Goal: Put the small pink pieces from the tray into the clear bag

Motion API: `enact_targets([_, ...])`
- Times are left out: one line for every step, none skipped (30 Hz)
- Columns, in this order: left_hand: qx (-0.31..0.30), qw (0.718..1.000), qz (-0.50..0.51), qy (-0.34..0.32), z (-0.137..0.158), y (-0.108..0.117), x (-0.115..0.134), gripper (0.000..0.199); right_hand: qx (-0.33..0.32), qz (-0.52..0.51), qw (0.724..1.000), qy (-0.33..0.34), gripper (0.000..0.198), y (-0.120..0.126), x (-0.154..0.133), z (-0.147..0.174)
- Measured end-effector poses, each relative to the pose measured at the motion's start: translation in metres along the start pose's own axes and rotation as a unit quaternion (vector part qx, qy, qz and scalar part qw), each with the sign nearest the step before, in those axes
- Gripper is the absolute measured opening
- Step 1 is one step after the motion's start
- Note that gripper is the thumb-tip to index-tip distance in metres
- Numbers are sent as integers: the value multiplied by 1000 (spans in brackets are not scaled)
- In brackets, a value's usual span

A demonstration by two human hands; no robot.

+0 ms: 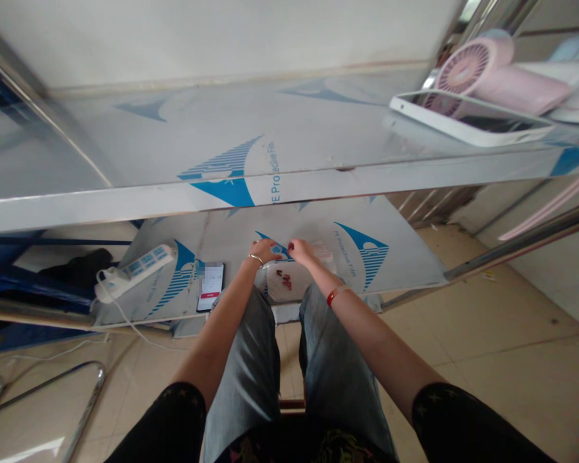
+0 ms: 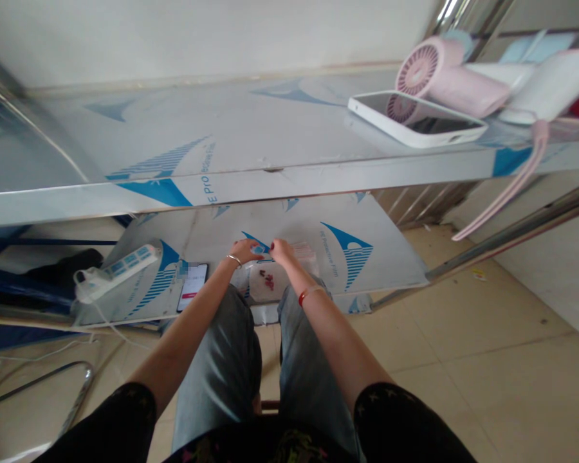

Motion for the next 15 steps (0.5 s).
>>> enact_targets([-3,1000,1,1,0,0,0,50,11,-24,1000,17,22,0,-3,-1])
enact_targets([-5,1000,2,2,0,-1,0,50,16,-52,998,37,21,0,-6,-2])
enact_targets([-6,1000,4,2,0,-1,0,51,16,-80,995,58,20,-2,-9,-4])
enact_targets([-8,1000,6,0,0,-1,1,51,12,-106,991,78,19,-4,-12,-5])
enact_targets([-8,1000,6,-1,1,0,1,50,10,-130,987,93,19,-6,-14,-7])
enact_targets([-9,1000,6,-2,1,1,2,49,10,-148,984,104,18,-6,-15,-8])
enact_targets([-9,1000,4,-3,2,2,2,48,14,-159,981,108,18,-6,-15,-9])
enact_targets([-9,1000,2,-3,3,3,3,48,21,-162,981,106,19,-5,-14,-10])
enact_targets([-10,1000,-1,-2,4,4,3,47,26,-155,983,98,20,-4,-12,-10])
enact_targets([-12,1000,-4,-2,5,5,3,47,26,-138,986,86,20,-5,-9,-10])
enact_targets([-14,1000,-7,-1,6,6,4,46,15,-112,991,71,19,-6,-5,-9])
enact_targets([-15,1000,-11,-1,6,6,4,45,-5,-78,995,56,18,-10,-2,-8])
enact_targets([-15,1000,-14,-1,6,7,4,44,-33,-42,998,43,18,-15,2,-7])
enact_targets([-15,1000,-17,-2,7,7,4,44,-64,-8,997,36,18,-21,6,-6])
enact_targets([-13,1000,-19,-3,6,7,4,44,-96,16,995,36,19,-28,8,-5])
Point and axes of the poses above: each hand's wrist, its own z-axis away from the middle knuckle, its own y-axis out of the back of the hand, x = y × z, the point moved 7 cm from there along -z, towards the middle knuckle, and after that the axes turned 10 degrees about -z, right-handed, at the moved point
